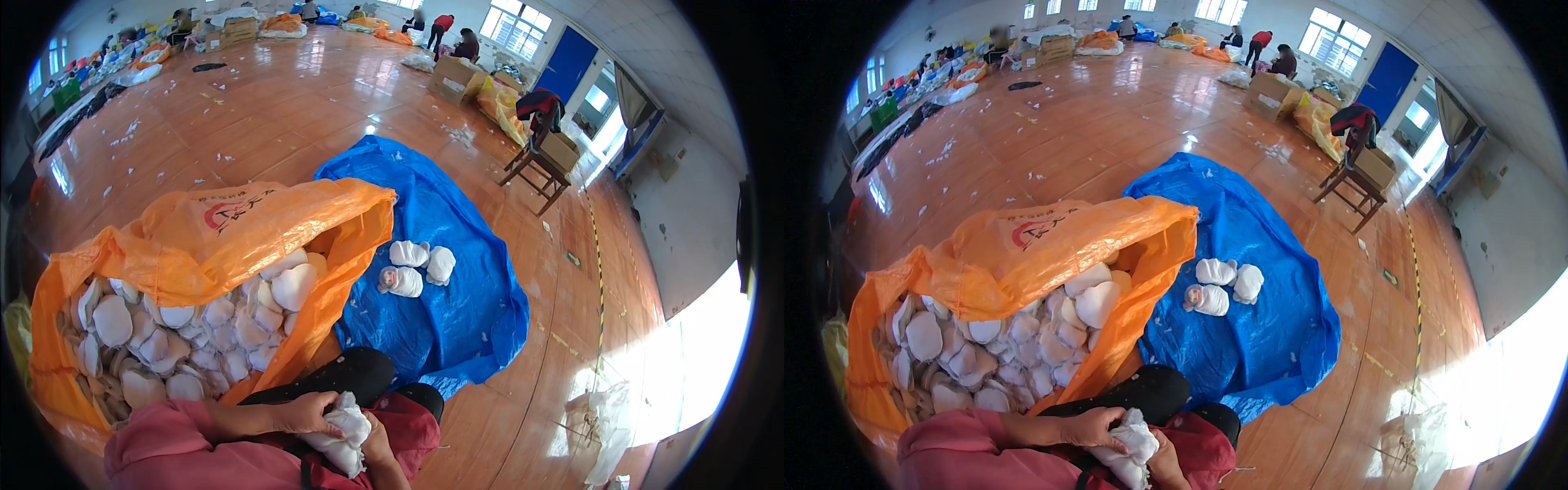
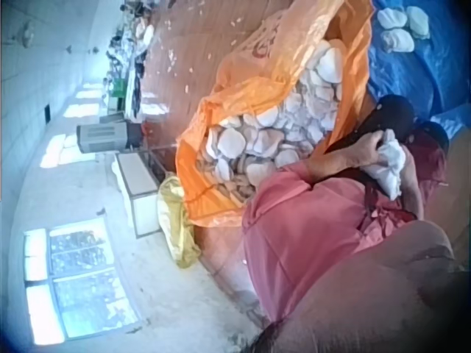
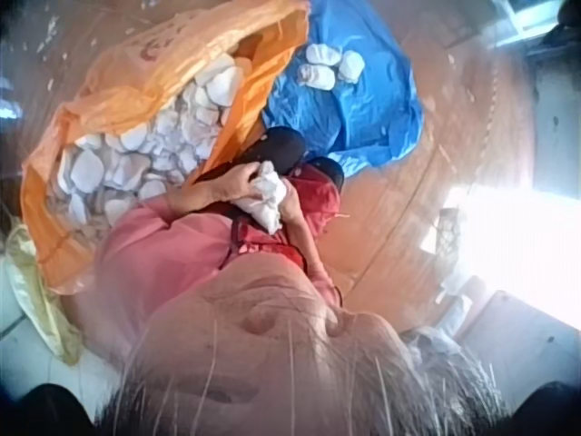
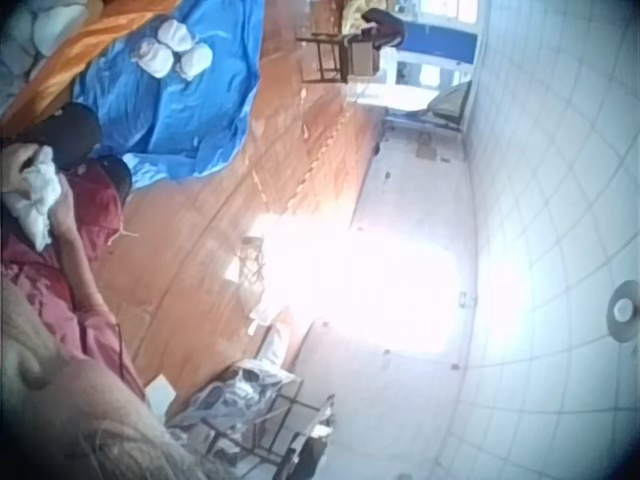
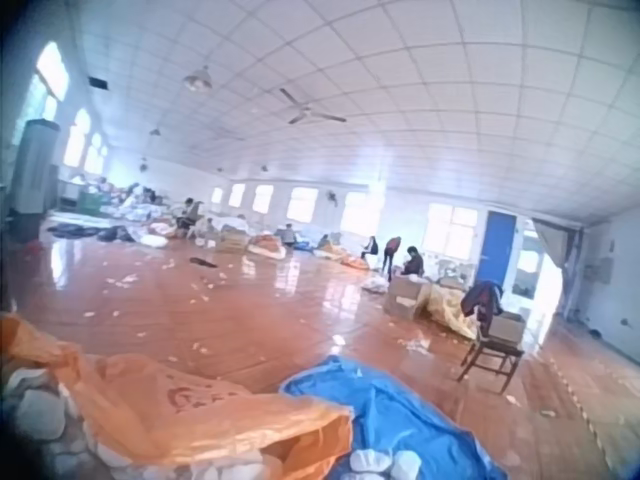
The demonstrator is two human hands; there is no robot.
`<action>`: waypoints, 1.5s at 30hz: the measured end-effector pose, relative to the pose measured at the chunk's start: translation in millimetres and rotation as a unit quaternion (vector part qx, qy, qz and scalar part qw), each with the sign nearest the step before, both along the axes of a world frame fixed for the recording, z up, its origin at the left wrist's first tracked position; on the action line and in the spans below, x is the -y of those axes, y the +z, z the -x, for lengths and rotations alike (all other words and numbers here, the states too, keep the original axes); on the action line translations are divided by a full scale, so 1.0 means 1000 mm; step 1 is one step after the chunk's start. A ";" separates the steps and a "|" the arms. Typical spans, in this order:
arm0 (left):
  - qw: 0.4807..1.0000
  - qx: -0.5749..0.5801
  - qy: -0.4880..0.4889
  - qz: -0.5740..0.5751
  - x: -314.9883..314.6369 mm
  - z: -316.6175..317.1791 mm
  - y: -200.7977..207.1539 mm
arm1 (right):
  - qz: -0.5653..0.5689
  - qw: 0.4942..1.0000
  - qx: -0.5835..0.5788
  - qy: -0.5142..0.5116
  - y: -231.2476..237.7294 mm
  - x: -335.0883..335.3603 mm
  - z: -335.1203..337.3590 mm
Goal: The person sits on the floor and stuffs white material into small fabric pouches, then ties them closed. The person places the finished pouches onto a blue tarp nearby.
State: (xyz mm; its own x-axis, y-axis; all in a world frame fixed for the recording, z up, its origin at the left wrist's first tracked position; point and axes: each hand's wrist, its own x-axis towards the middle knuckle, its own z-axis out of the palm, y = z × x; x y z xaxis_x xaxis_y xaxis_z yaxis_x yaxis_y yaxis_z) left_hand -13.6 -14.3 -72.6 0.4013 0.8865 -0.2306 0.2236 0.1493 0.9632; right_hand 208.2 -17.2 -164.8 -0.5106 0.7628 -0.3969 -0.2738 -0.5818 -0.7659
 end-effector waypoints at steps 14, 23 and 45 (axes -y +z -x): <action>0.970 -0.086 0.132 -0.184 0.013 0.003 -0.009 | -0.005 0.995 -0.054 0.080 0.019 0.005 -0.001; 0.950 -0.085 0.134 -0.269 0.019 -0.004 -0.004 | -0.016 1.000 -0.001 0.001 0.032 0.004 0.013; 0.956 -0.216 -0.012 -0.198 -0.004 0.006 0.025 | -0.321 0.914 0.249 -0.021 0.036 0.000 0.028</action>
